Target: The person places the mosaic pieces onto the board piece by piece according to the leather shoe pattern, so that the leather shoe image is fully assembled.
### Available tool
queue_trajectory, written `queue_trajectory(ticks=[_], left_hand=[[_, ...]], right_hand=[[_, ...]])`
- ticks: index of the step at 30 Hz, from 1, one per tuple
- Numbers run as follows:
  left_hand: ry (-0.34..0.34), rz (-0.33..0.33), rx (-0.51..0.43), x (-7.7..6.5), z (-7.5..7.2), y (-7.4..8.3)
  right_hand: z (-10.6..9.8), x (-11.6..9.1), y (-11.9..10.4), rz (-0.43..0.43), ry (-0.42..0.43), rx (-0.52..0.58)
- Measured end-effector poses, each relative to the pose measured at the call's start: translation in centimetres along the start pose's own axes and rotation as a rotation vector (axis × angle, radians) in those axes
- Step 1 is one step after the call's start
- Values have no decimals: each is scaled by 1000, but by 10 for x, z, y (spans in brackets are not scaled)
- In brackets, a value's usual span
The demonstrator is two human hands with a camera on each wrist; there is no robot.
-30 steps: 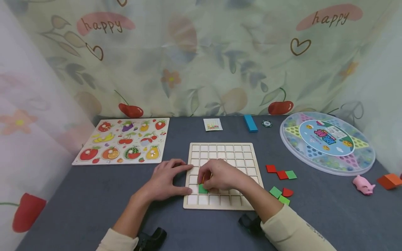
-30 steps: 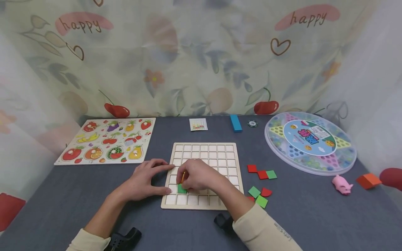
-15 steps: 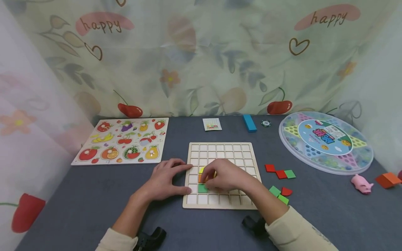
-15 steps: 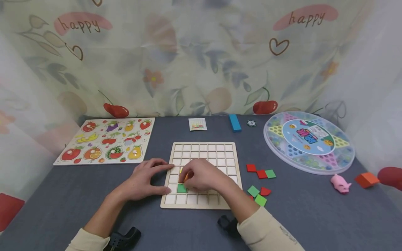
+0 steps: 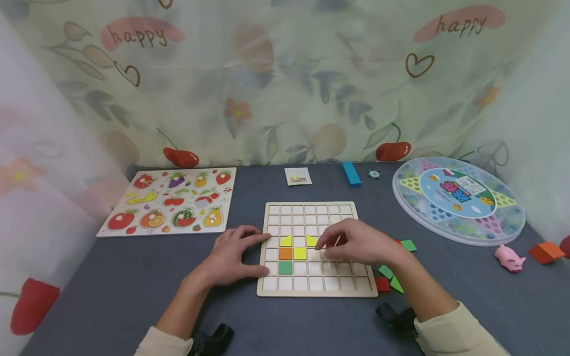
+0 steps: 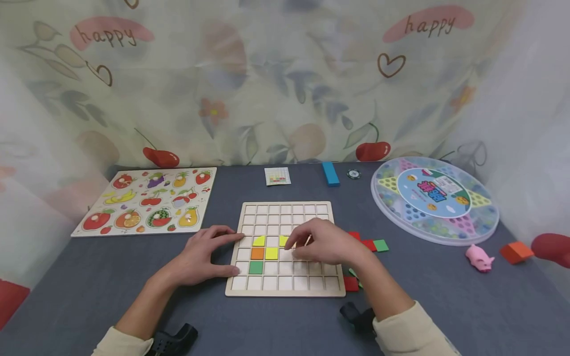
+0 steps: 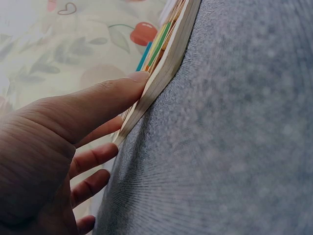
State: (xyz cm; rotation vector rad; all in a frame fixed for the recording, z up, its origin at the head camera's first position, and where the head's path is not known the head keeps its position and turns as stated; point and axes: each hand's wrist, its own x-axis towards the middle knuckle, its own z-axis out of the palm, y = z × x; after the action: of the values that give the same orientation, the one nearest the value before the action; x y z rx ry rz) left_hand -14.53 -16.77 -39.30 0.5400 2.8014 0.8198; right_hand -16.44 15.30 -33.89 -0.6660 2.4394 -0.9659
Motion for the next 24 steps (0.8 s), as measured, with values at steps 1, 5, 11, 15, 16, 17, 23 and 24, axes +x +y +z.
queue_trajectory(ticks=[1,5,11,15,16,17,23,24], left_hand=[[-1,-1,-1,0,0,0],[-4,-1,-5,-1,0,-1],[2,1,-2,0,0,-2],[2,-3,0,0,0,-2],[2,-3,1,0,0,-2],[1,-3,1,0,0,-2],[2,-5,-1,1,1,-1],[2,-5,-3,1,1,-1]], right_hand=[[-3,-4,2,10,-1,1],[-12,-19,13,33,-16,11],[-20,-41,31,31,-43,52],[-22,-56,43,73,-52,51],[-22,-60,46,86,-56,44],[-22,-63,49,90,-58,33],[-17,-76,60,105,-52,-53],[-15,-76,61,111,-46,-67]])
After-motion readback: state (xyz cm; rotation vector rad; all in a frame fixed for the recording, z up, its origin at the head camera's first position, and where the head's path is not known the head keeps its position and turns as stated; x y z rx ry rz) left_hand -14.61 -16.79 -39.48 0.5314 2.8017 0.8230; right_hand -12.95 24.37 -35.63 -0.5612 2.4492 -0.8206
